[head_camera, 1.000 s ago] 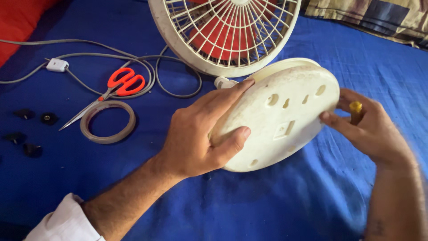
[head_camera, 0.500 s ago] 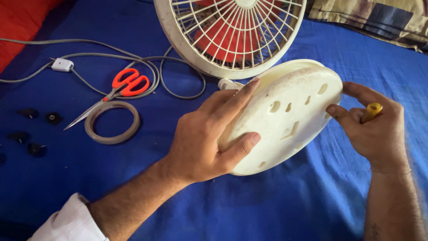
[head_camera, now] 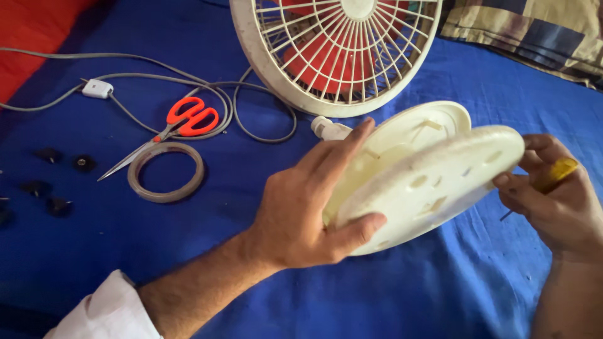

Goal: The person services a table fan on a bed. They hold the fan base and motor housing, separate the base cover from the housing, work on the underside of the base with a screwdriver, pick up black rubber feet from the bed, and press and screw a rubber foot into a hole in the base.

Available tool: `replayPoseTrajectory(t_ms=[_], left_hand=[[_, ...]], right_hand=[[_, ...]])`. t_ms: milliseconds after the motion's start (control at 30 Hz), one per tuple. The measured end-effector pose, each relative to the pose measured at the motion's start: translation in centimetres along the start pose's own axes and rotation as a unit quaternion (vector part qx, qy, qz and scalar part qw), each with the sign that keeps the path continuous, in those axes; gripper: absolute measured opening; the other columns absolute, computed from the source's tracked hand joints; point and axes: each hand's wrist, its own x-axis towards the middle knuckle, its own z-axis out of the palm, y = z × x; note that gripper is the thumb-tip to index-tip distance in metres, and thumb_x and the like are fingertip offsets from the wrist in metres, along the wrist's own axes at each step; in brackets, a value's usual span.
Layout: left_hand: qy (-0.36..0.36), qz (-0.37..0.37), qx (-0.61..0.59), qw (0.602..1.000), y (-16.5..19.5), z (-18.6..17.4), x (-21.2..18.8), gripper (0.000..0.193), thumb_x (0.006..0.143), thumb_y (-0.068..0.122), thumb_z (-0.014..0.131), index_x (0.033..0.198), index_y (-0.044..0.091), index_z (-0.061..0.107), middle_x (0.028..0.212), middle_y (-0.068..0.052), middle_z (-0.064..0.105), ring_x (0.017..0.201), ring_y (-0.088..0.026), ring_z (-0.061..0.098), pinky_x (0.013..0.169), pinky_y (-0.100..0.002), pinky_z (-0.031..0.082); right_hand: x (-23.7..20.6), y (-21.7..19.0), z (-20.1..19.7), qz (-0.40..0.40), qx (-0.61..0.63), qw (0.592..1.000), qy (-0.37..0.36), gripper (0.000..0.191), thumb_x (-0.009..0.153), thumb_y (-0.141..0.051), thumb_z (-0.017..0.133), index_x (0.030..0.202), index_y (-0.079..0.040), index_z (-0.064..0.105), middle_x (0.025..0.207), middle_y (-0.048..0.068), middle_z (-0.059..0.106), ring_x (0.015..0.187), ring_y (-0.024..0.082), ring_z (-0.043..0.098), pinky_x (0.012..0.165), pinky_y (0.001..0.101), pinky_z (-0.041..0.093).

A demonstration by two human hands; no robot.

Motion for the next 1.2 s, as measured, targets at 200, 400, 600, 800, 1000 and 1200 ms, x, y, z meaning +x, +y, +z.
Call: replayPoseTrajectory(t_ms=[200,400,600,800,1000,1200], left_hand=[[0.0,0.025,-0.003,1.0,0.7,0.1,-0.2,0.107,0.084,0.06,0.08,0.159,0.0,0.034,0.131,-0.017,0.065,0.113,-0.027,0.072,0.092,-0.033,0.062],[0.004,0.038,-0.012,0.999,1.1,0.1,-0.4,0.103,0.085,0.057,0.081,0.158,0.002,0.035,0.137,-0.016,0.062,0.119,-0.028,0.069,0.1,-0.034,0.06],[-0.005,0.045,-0.02,0.999,1.7,0.3,-0.5,0.091,0.085,0.041,0.08,0.155,0.002,0.035,0.138,-0.018,0.059,0.123,-0.032,0.064,0.104,-0.037,0.057],[-0.038,0.064,-0.043,0.996,2.7,0.3,-0.9,0.084,0.091,0.031,0.077,0.157,0.005,0.033,0.137,-0.018,0.057,0.118,-0.031,0.063,0.101,-0.038,0.056],[-0.035,0.097,-0.066,0.992,3.7,0.7,-1.6,0.079,0.096,0.017,0.072,0.16,0.009,0.026,0.139,-0.018,0.054,0.12,-0.031,0.059,0.103,-0.038,0.053],[-0.044,0.097,-0.083,0.991,3.6,0.8,-1.8,0.076,0.1,0.013,0.069,0.161,0.007,0.023,0.139,-0.021,0.053,0.121,-0.032,0.058,0.105,-0.037,0.054]], right_hand=[[-1.0,1.1,-3.6,0.011,0.107,0.992,-0.067,0.025,0.093,0.012,0.067,0.115,0.004,0.062,0.087,0.017,0.065,0.056,0.006,0.048,0.048,0.0198,0.034],[-0.5,1.6,-2.8,-0.012,0.087,0.994,-0.062,0.02,0.095,0.008,0.063,0.113,0.001,0.059,0.089,0.012,0.064,0.067,0.01,0.05,0.054,0.025,0.035],[0.5,0.7,0.0,-0.016,0.188,0.979,-0.074,0.021,0.098,-0.001,0.066,0.119,0.004,0.063,0.086,0.009,0.062,0.062,0.006,0.046,0.058,0.0251,0.034],[1.0,0.7,2.1,-0.047,0.199,0.979,-0.003,0.024,0.093,-0.006,0.066,0.116,0.0,0.066,0.114,0.012,0.068,0.061,0.006,0.049,0.058,0.0207,0.038],[1.0,0.2,2.4,-0.069,0.206,0.976,0.018,0.023,0.095,0.001,0.063,0.118,0.002,0.065,0.12,0.013,0.067,0.082,0.011,0.061,0.074,0.0191,0.047],[1.1,0.9,3.0,-0.072,0.207,0.975,0.024,0.022,0.097,-0.004,0.065,0.119,-0.001,0.063,0.119,0.013,0.069,0.077,0.009,0.058,0.071,0.019,0.045]])
